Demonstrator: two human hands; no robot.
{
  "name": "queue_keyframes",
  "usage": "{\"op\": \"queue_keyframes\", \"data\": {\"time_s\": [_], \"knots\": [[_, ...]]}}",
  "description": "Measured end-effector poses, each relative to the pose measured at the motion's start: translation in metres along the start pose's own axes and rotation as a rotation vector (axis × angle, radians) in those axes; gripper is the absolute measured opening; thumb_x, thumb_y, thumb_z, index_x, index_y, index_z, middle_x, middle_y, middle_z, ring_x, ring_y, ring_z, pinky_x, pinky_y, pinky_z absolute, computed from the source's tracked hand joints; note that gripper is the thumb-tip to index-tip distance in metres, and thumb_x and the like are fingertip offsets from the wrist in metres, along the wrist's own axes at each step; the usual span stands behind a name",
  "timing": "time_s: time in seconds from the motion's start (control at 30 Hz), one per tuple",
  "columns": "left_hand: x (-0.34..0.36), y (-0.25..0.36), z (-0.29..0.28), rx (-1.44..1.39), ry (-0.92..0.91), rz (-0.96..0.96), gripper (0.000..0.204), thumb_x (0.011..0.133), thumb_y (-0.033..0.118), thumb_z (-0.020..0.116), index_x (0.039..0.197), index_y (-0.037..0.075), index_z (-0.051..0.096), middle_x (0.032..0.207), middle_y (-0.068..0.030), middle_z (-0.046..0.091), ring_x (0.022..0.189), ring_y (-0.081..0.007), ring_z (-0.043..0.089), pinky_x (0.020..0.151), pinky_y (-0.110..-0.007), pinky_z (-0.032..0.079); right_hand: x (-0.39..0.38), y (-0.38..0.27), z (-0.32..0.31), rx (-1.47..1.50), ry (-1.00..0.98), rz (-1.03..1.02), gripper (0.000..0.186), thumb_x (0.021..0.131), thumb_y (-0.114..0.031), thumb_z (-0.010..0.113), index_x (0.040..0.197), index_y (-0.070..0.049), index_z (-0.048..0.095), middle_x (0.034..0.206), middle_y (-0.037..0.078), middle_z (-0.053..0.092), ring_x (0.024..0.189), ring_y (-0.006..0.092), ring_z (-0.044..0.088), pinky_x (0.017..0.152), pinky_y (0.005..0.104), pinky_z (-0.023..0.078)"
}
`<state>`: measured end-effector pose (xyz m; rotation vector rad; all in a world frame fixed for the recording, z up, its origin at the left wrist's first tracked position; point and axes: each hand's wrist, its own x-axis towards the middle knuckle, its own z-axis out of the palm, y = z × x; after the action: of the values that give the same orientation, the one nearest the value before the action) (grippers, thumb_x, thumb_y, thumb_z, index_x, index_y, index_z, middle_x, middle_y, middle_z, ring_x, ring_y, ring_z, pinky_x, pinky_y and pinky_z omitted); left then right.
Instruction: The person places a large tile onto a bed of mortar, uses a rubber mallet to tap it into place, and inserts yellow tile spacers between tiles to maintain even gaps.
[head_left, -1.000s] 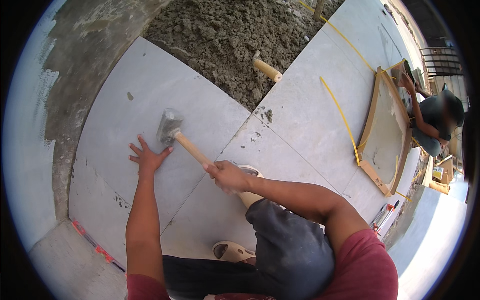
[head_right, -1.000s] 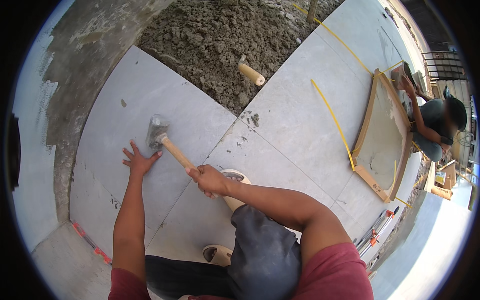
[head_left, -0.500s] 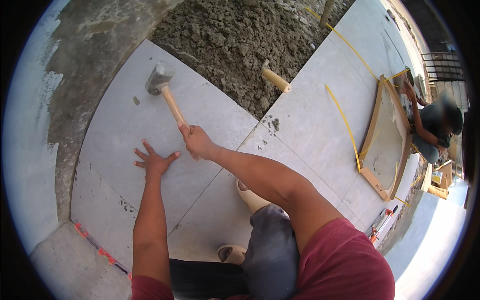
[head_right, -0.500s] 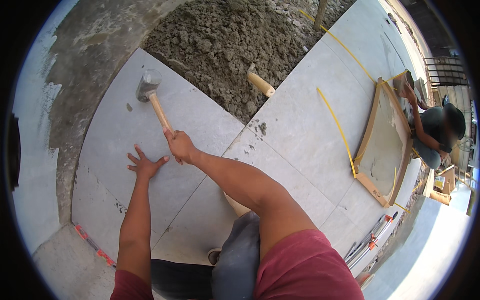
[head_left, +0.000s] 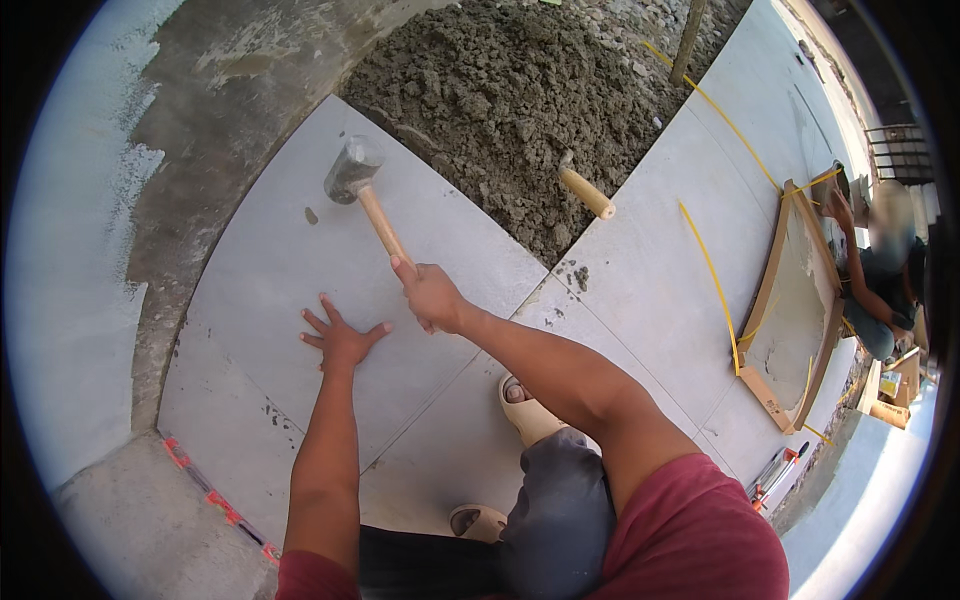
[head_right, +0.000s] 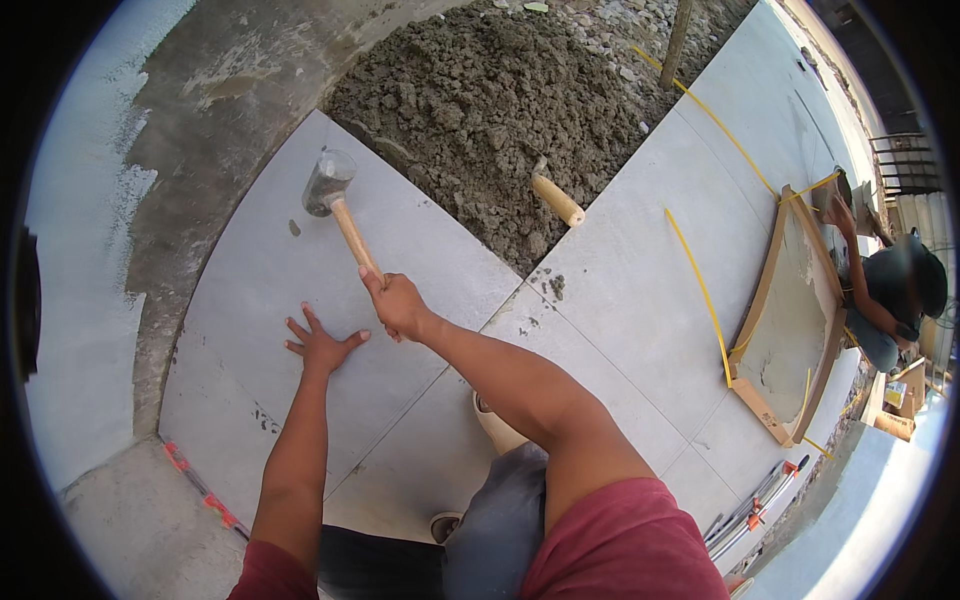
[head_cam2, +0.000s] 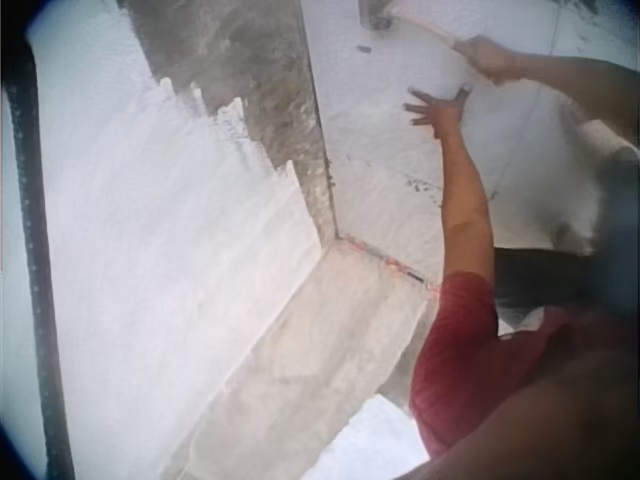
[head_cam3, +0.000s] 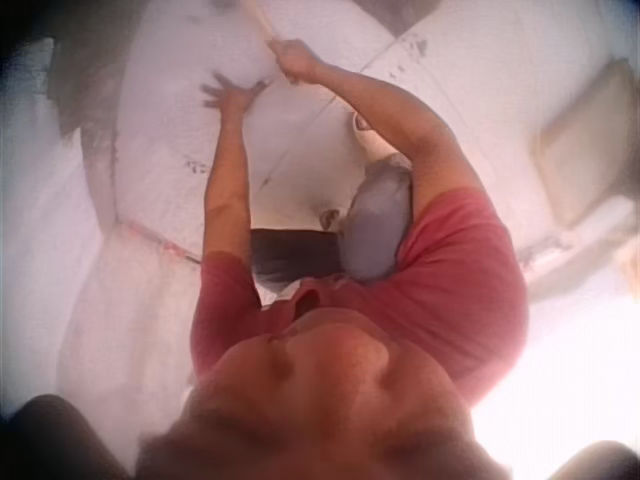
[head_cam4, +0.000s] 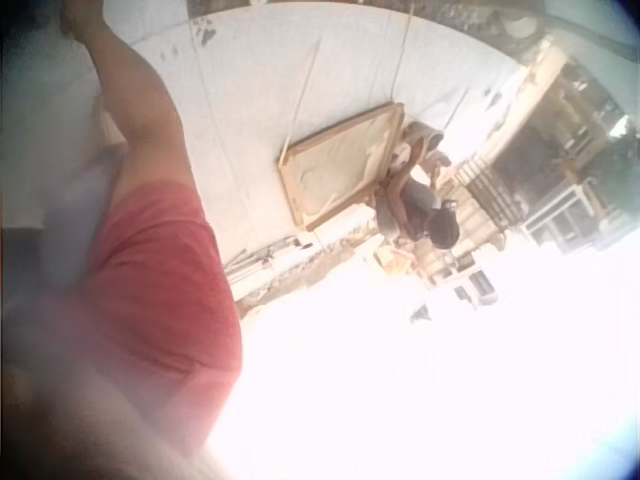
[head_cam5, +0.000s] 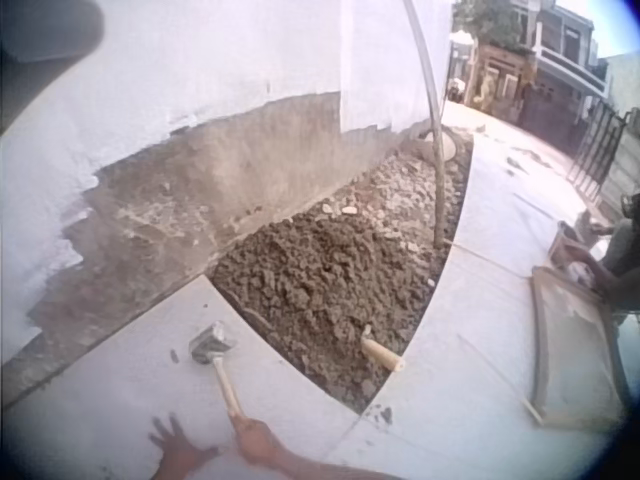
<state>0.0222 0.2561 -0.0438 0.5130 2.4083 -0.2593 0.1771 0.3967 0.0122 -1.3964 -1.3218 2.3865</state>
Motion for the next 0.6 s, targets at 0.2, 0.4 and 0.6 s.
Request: {"op": "queue_keyframes", "data": {"time_s": [0.2,0.4,0.6], "knots": [[-0.009,-0.003,-0.020,-0.025,-0.018,0.041,0.155,0.058,0.080,0.078,0.157,0.006,-0.015,0.161,-0.0322,-0.012,0.149,-0.0486,-0.019,0.115,-0.066,0.000,-0.034,-0.064,0.006,0.156,0.076,-0.384,0.056,0.104,-0.055,0.042,0.082,-0.004,0.052,0.054,0.002,0.045,0.036,0.0127,0.043,0.033,0.0313,0.037],[-0.023,0.022,-0.022,0.007,-0.036,0.030,0.152,0.058,0.075,0.081,0.158,0.011,-0.014,0.163,-0.0261,-0.012,0.150,-0.0451,-0.016,0.113,-0.067,0.005,0.004,0.011,-0.006,0.021,0.140,-0.179,0.060,0.100,-0.061,0.046,0.077,-0.005,0.050,0.056,0.003,0.045,0.037,0.0146,0.044,0.032,0.0320,0.037],[-0.002,0.001,-0.005,0.053,0.039,0.036,0.155,0.057,0.075,0.081,0.157,0.010,-0.019,0.163,-0.0299,-0.011,0.152,-0.0402,-0.015,0.120,-0.061,-0.004,-0.038,-0.006,-0.049,0.153,-0.211,0.077,0.053,0.094,-0.056,0.061,0.075,-0.008,0.048,0.053,0.000,0.042,0.035,0.0120,0.043,0.030,0.0315,0.037]]}}
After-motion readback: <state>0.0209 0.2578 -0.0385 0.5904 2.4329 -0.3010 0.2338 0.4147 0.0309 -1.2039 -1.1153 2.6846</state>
